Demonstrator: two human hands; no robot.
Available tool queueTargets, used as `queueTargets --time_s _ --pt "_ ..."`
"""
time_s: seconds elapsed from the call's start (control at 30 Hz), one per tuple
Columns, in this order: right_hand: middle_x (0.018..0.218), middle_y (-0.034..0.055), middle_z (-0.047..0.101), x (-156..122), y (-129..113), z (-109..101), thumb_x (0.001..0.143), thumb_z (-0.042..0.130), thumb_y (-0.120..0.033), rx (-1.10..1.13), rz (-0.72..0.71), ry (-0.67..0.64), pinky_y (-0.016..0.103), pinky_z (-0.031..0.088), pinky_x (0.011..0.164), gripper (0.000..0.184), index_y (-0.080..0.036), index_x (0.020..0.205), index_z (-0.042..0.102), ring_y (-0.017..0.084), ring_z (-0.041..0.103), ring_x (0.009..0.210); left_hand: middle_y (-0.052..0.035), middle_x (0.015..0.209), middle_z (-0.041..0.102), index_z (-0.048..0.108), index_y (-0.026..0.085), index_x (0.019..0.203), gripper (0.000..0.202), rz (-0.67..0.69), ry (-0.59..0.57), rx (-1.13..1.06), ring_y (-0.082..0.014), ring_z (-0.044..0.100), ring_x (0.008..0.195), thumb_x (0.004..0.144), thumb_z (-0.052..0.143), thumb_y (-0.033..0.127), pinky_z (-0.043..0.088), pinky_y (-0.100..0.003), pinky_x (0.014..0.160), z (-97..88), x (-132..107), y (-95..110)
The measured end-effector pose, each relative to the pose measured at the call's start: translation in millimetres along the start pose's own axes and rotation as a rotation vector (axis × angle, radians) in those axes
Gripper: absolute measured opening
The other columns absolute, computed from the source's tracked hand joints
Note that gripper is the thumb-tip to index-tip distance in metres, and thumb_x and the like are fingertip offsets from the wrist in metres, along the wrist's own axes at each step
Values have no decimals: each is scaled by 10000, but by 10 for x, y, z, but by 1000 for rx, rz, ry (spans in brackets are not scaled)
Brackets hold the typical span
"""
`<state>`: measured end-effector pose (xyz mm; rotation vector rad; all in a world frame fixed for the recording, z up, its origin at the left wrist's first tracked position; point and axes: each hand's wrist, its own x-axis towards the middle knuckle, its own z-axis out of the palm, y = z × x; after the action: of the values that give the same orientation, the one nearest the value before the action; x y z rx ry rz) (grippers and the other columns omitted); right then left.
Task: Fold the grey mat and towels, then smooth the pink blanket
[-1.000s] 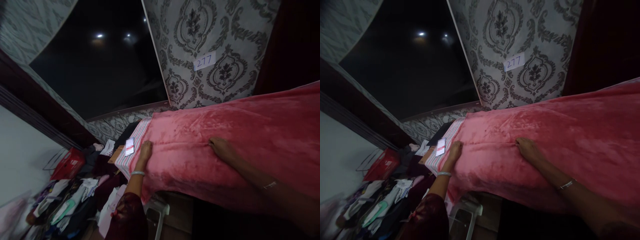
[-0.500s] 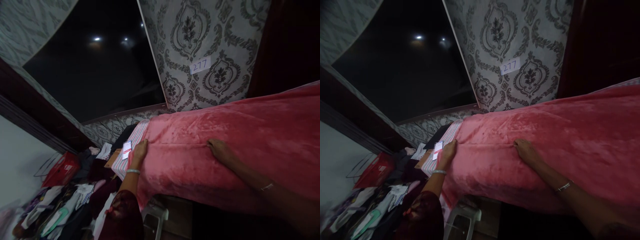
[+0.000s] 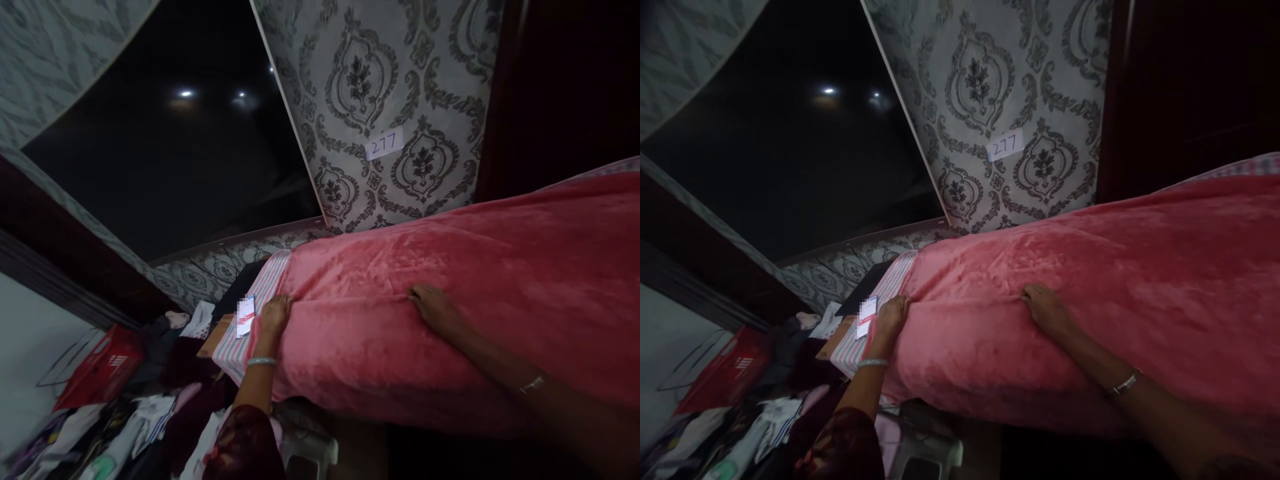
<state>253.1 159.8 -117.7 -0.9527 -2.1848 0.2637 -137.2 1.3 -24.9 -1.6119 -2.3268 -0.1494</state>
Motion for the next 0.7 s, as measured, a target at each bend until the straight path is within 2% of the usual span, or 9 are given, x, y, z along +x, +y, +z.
queueTargets --time_s 0.23,0.4,0.47,0.57,0.7 --pt "781 96 642 -3 -22 -48 911 398 -222 9 3 7 341 449 740 234 -205 750 567 225 592 770 -117 976 728 680 191 875 349 -37 -59 -50 -225 670 926 1002 410 371 434 -303 788 -55 23 21" --pt "791 107 654 -32 40 -23 911 392 -252 41 -12 -5 357 461 756 239 -208 755 568 232 603 776 -171 1055 718 686 150 1010 445 -247 -61 -57 -238 669 982 1024 278 326 432 -314 772 -173 137 -173" --pt "788 109 654 -43 76 5 906 391 -262 30 -17 13 365 460 750 236 -213 751 563 238 601 769 -187 1099 713 687 134 1044 391 -330 -92 -59 -237 669 1003 1003 331 289 433 -305 757 -201 192 -301" --pt "782 104 651 -55 113 46 904 387 -281 31 -39 44 369 459 738 237 -220 758 563 239 596 752 -184 1063 732 715 123 987 312 -404 -186 -85 -231 682 972 955 461 301 437 -285 720 -194 268 -447" --pt "751 87 636 -58 125 66 902 398 -297 45 -59 64 376 458 715 224 -233 754 553 241 585 723 -149 924 756 742 122 848 309 -419 -312 -158 -213 695 892 900 585 383 451 -257 691 -122 362 -488"
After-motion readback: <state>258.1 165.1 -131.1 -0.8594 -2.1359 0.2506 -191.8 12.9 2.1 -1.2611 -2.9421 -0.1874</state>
